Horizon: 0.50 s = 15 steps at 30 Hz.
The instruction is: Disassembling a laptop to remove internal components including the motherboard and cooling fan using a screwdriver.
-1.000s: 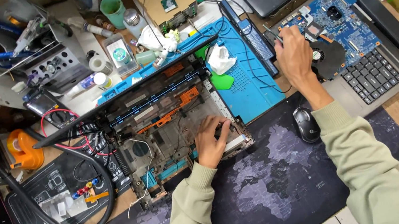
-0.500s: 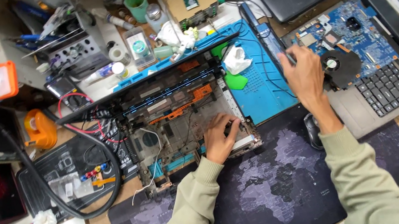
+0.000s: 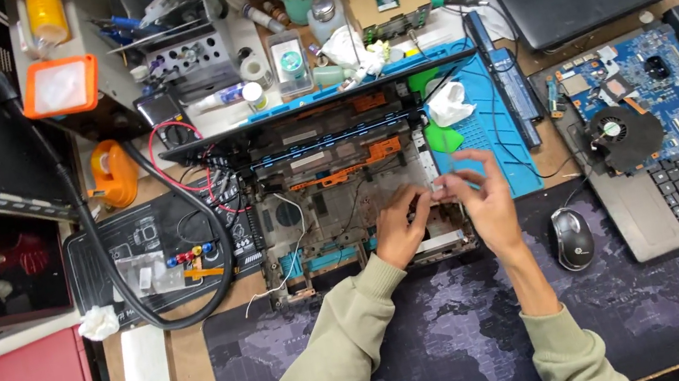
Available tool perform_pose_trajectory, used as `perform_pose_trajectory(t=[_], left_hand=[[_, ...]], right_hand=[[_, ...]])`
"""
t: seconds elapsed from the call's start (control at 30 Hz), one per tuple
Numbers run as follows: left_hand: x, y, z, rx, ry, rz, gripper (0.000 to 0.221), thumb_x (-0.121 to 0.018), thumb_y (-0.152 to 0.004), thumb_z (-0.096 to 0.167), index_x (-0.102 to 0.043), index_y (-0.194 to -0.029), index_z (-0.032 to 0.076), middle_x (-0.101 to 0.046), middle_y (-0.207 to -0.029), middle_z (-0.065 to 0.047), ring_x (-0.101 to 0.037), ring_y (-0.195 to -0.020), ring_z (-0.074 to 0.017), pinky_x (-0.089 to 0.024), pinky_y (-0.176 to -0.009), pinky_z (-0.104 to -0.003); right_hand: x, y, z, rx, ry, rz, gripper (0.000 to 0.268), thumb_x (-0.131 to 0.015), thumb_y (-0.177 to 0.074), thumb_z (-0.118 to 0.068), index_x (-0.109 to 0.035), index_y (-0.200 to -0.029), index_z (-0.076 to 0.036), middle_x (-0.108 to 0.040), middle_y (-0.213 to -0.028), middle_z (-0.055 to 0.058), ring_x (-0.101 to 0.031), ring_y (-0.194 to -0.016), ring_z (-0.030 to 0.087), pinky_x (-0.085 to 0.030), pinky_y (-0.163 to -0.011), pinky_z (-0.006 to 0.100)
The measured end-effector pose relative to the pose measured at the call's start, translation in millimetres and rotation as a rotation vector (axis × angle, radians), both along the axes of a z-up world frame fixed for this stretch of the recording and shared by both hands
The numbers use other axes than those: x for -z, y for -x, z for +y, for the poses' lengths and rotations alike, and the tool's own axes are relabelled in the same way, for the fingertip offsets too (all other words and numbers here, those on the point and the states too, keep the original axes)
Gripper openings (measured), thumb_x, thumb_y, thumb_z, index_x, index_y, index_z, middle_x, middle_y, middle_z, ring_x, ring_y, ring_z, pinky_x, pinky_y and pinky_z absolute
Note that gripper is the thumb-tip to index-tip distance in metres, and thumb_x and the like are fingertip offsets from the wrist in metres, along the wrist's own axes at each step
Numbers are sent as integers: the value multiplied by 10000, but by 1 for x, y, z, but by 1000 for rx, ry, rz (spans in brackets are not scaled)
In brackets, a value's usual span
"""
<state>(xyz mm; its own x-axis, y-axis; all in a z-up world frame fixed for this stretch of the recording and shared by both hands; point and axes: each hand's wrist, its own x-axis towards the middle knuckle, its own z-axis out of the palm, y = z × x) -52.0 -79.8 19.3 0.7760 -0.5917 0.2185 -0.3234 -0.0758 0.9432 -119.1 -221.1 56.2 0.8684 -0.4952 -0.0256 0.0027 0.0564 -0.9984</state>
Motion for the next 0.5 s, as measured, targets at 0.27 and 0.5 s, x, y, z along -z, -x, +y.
perform_pose_trajectory(t=[0.27, 0.5], left_hand=[[-2, -4, 0, -19, 58, 23, 188, -531, -1075, 186, -678, -1003, 93, -635, -810, -130, -678, -795, -310, -570, -704, -410], [4, -5, 8, -97, 141, 71, 181, -539, -1076, 137, -696, -1036, 55, -637, -813, -150, -660, -785, -283, -557, -699, -365]], right_hand=[[16, -3, 14, 148, -277, -241, 302, -572, -1015, -82, -577, -1314, -36, -709, -1192, 237, -749, -982, 339, -617, -946, 443], [44, -6, 32, 261, -140, -179, 232, -458, -1127, -203, -582, -1225, -34, -742, -912, 182, -751, -752, 235, -622, -776, 306]])
